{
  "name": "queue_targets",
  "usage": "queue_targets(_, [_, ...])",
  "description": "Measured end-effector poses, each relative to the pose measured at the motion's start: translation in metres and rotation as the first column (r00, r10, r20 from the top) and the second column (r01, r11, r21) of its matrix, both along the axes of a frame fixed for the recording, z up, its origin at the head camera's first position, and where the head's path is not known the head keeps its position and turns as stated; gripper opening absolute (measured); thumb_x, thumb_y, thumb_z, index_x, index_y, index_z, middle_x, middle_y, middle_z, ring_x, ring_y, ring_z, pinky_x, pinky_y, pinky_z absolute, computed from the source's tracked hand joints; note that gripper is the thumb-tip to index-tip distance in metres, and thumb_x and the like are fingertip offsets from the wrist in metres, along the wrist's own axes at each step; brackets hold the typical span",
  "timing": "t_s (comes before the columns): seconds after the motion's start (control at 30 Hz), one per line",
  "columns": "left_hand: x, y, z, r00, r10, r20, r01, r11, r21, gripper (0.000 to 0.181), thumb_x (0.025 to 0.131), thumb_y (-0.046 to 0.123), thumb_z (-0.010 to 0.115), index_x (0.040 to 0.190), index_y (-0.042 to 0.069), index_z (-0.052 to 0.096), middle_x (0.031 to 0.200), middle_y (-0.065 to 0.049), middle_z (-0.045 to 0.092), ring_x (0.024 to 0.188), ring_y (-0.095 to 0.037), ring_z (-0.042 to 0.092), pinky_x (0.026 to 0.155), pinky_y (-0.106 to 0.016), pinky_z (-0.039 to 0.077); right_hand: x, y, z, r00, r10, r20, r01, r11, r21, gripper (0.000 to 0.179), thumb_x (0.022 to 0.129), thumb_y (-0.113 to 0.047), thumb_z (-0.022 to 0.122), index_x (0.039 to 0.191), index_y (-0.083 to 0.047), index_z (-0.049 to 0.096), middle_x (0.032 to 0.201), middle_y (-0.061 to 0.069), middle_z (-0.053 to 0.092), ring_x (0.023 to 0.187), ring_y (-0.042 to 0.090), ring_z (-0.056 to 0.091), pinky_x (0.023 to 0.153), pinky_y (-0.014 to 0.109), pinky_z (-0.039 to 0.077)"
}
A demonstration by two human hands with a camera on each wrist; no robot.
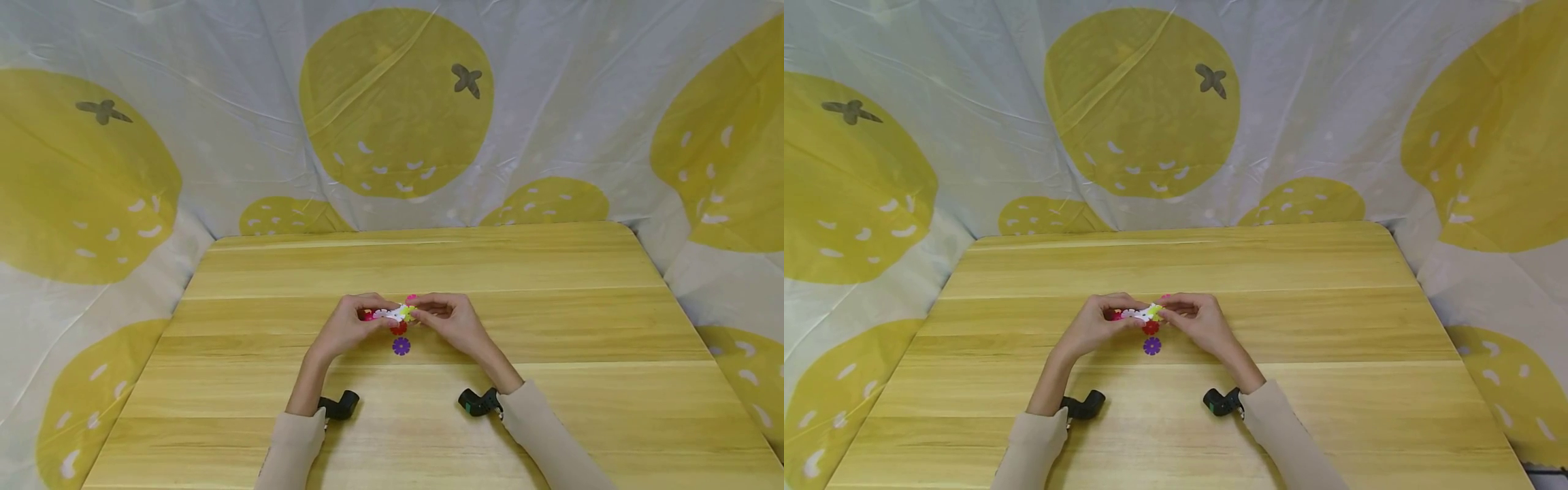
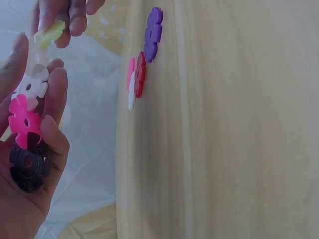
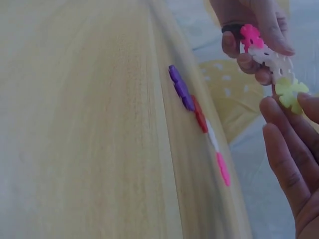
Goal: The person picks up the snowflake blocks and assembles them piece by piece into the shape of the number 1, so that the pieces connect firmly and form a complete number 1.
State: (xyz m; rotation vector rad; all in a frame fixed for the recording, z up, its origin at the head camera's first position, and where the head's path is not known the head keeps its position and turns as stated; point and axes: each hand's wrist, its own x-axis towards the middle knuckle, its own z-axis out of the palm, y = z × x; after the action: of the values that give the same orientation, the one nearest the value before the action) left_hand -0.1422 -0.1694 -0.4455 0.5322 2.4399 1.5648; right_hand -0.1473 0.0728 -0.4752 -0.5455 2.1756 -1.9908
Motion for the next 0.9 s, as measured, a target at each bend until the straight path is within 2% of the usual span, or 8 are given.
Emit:
queue_targets(0.17, [-0.0002, -0.0021, 0.0014, 1.0, -0.018, -0.003, 0.018, 1.0, -0.007, 0.019, 0.093, 0.017, 0.079, 0.112, 0.015, 0.08, 0.109, -0.006, 0.076, 0.084, -0.017, 0.063, 0.067, -0.022, 0.055, 0.0013, 0.0, 0.0017, 1.0, 0.006, -0.005, -0.006, 1.0, -0.004, 0.023, 0.095, -0.009, 0.074, 0.116, 0.002, 0.077, 0.115, 0.02, 0.077, 0.092, 0.035, 0.077, 0.081, 0.041, 0.064])
queue_targets(0.43, [0.0004, -0.0042, 0.0003, 1.0, -0.023, 0.022, 0.023, 1.0, -0.004, 0.018, 0.094, 0.015, 0.077, 0.112, 0.015, 0.08, 0.11, -0.006, 0.076, 0.079, -0.014, 0.061, 0.066, -0.028, 0.056, 0.0022, -0.0006, 0.0047, 0.999, 0.04, 0.031, -0.039, 0.999, -0.033, 0.021, 0.096, -0.005, 0.072, 0.115, 0.003, 0.077, 0.109, 0.023, 0.077, 0.085, 0.023, 0.079, 0.082, 0.044, 0.063])
queue_targets(0.6, [0.0006, -0.0026, 0.0002, 1.0, -0.018, -0.02, 0.017, 0.999, -0.049, 0.026, 0.093, 0.022, 0.079, 0.118, 0.017, 0.078, 0.115, -0.004, 0.077, 0.076, -0.016, 0.059, 0.064, -0.023, 0.051, 0.0001, -0.0006, 0.003, 0.999, 0.033, 0.03, -0.031, 0.997, -0.076, 0.023, 0.096, -0.004, 0.072, 0.117, 0.004, 0.075, 0.114, 0.024, 0.076, 0.088, 0.022, 0.079, 0.08, 0.039, 0.064])
queue_targets(0.67, [0.0005, -0.001, 0.0009, 0.999, -0.012, -0.046, 0.009, 0.997, -0.07, 0.031, 0.092, 0.023, 0.081, 0.122, 0.015, 0.077, 0.117, -0.004, 0.077, 0.084, -0.019, 0.062, 0.069, -0.025, 0.053, -0.001, -0.0004, 0.0017, 0.999, 0.03, 0.04, -0.026, 0.995, -0.099, 0.023, 0.096, -0.005, 0.072, 0.118, 0.004, 0.075, 0.115, 0.024, 0.076, 0.088, 0.025, 0.079, 0.079, 0.04, 0.064])
queue_targets(0.73, [0.0008, 0.0007, 0.0021, 0.998, 0.0, -0.068, -0.007, 0.996, -0.091, 0.034, 0.091, 0.022, 0.082, 0.123, 0.013, 0.077, 0.119, -0.003, 0.077, 0.096, -0.021, 0.067, 0.081, -0.031, 0.057, -0.0021, -0.0001, 0.0002, 0.998, 0.029, 0.058, -0.022, 0.994, -0.108, 0.023, 0.097, -0.006, 0.072, 0.118, 0.003, 0.075, 0.111, 0.026, 0.076, 0.083, 0.029, 0.079, 0.075, 0.044, 0.064])
queue_targets(0.8, [0.001, 0.0024, 0.0029, 0.996, 0.003, -0.091, -0.012, 0.995, -0.102, 0.037, 0.09, 0.021, 0.083, 0.125, 0.011, 0.076, 0.119, -0.004, 0.077, 0.108, -0.023, 0.069, 0.093, -0.041, 0.057, -0.0022, -0.0002, -0.0003, 0.997, 0.025, 0.07, -0.017, 0.994, -0.108, 0.023, 0.097, -0.006, 0.072, 0.118, 0.002, 0.075, 0.104, 0.03, 0.075, 0.074, 0.029, 0.077, 0.069, 0.044, 0.064])
queue_targets(0.9, [0.0017, 0.0057, 0.0034, 0.992, 0.006, -0.129, -0.022, 0.993, -0.115, 0.037, 0.089, 0.018, 0.084, 0.124, 0.011, 0.076, 0.118, -0.005, 0.077, 0.113, -0.023, 0.069, 0.097, -0.046, 0.056, -0.0015, -0.0012, -0.0003, 0.997, 0.007, 0.081, 0.0, 0.996, -0.092, 0.023, 0.097, -0.008, 0.072, 0.118, 0.001, 0.075, 0.094, 0.034, 0.074, 0.06, 0.023, 0.071, 0.058, 0.037, 0.061])
